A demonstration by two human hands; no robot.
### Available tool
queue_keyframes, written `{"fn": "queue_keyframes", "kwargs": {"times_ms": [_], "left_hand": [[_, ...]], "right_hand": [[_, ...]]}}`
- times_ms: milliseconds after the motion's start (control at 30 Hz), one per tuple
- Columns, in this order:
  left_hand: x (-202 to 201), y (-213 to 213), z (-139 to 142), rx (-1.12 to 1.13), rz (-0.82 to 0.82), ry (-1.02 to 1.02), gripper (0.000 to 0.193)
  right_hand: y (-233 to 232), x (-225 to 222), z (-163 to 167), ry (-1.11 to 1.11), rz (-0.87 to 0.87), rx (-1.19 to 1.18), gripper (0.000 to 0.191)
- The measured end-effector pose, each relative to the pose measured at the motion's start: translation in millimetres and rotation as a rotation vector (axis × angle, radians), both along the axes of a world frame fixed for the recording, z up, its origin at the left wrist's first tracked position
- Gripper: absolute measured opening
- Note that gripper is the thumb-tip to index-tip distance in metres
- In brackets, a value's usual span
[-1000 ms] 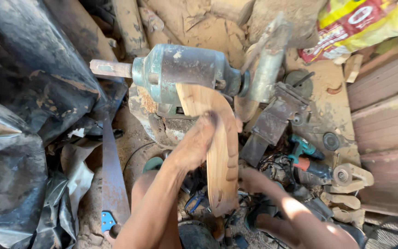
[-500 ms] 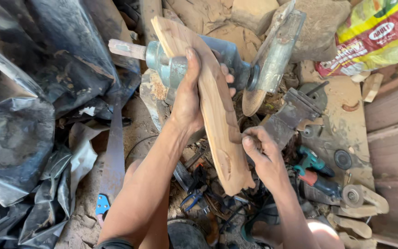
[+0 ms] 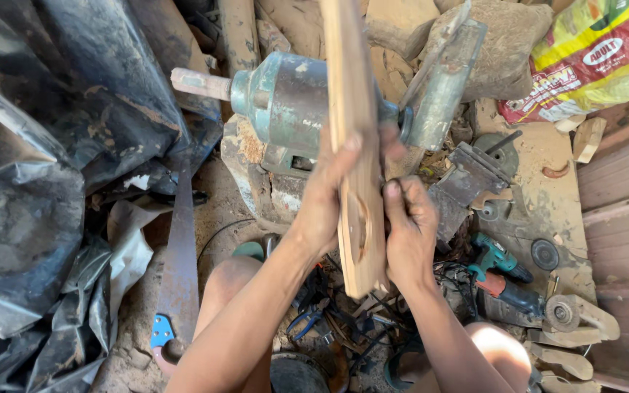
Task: The person drills a series of holes along the edge of a curved wooden piece using a corded drill. After drilling, the person inserts a metal wire through the holes and bends it with pliers to secure it in place.
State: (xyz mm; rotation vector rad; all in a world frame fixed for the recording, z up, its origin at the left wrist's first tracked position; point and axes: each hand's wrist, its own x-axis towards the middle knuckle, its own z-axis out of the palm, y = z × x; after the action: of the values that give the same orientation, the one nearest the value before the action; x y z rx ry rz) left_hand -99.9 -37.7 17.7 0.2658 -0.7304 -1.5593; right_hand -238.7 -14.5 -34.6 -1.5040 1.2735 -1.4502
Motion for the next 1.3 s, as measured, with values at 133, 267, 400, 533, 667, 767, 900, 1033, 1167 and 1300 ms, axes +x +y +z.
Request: {"fn": "queue_keyframes", "kwargs": {"times_ms": [133, 267, 400, 533, 667, 767, 900, 1033, 1167, 1300], "left_hand": [[22, -1, -7, 0.086, -0.051, -0.022, 0.063], [60, -21, -7, 0.152, -0.088, 0.027, 0.059], [73, -27, -6, 0.116, -0.094, -0.039, 0.06], [75, -26, -8, 0.161, -0.09, -0.049, 0.067], [61, -27, -9, 0.181, -0.029, -0.108, 0.064], [50, -26, -9, 0.148, 0.009, -0.149, 0.064], [46, -23, -10, 0.17, 0.028, -0.142, 0.067], [49, -24, -10, 0.214, 0.058, -0.176, 0.069], [50, -25, -13, 0.216, 0.118, -0.257, 0.072], [48, -23, -16, 0.113, 0.211, -0.345, 0.081]], "right_hand": [[6, 19, 23, 0.285, -0.097, -0.174, 0.015], [11, 21, 57, 0.541, 0.078, -0.219, 0.015], [13, 34, 63, 0.535, 0.307, -0.185, 0.017], [38, 32, 55, 0.52, 0.33, -0.251, 0.015], [50, 24, 46, 0.538, 0.338, -0.213, 0.012], [51, 21, 44, 0.51, 0.384, -0.264, 0.011], [51, 23, 47, 0.508, 0.4, -0.271, 0.01], [48, 26, 52, 0.537, 0.434, -0.398, 0.009], [48, 26, 52, 0.607, 0.442, -0.47, 0.009], [51, 19, 42, 0.663, 0.441, -0.459, 0.009]]}}
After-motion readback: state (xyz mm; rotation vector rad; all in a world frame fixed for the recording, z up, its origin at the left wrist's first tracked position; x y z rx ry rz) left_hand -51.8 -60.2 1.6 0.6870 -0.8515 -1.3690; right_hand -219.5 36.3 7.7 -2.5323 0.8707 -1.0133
